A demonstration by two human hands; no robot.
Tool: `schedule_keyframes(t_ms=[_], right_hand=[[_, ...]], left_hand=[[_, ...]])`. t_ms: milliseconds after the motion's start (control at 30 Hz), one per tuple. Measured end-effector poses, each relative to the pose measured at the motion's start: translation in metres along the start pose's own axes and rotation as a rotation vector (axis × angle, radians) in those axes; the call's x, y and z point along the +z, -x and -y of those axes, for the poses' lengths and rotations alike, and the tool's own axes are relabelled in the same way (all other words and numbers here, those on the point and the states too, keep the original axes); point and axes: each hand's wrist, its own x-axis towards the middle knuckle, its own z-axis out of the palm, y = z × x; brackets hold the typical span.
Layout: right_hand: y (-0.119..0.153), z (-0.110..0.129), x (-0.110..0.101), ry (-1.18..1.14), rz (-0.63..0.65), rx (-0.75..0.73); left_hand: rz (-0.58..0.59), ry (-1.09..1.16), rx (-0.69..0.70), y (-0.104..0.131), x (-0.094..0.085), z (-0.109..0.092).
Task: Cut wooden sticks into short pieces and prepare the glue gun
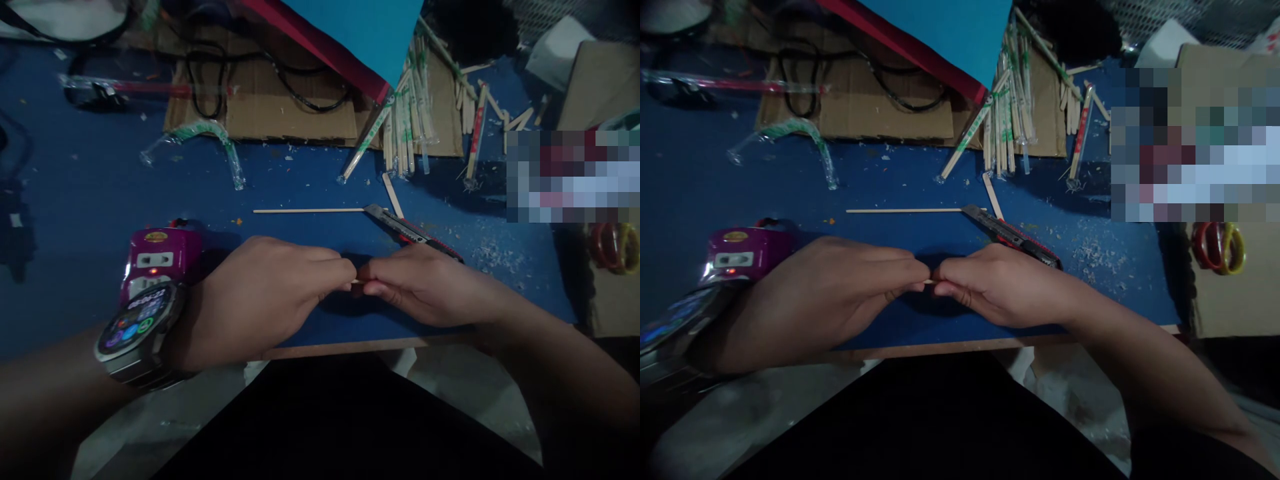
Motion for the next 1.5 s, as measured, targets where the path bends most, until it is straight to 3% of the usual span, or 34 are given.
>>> schedule_keyframes(t_ms=[867,1200,1500], right_hand=[[0.002,0.005,-0.002,0.018,0.056,0.022],[0.002,0.004,-0.001,-0.075,0.078,0.000],[0.001,0.006,-0.001,0.111,-0.008,0.050]], left_hand=[[0.011,0.069,0.034,0.002,0.000,0.003],[0.142,0.105,0.018,-0.001,-0.007,-0.001],[0.013,0.006,-0.005,0.001,0.003,-0.001]])
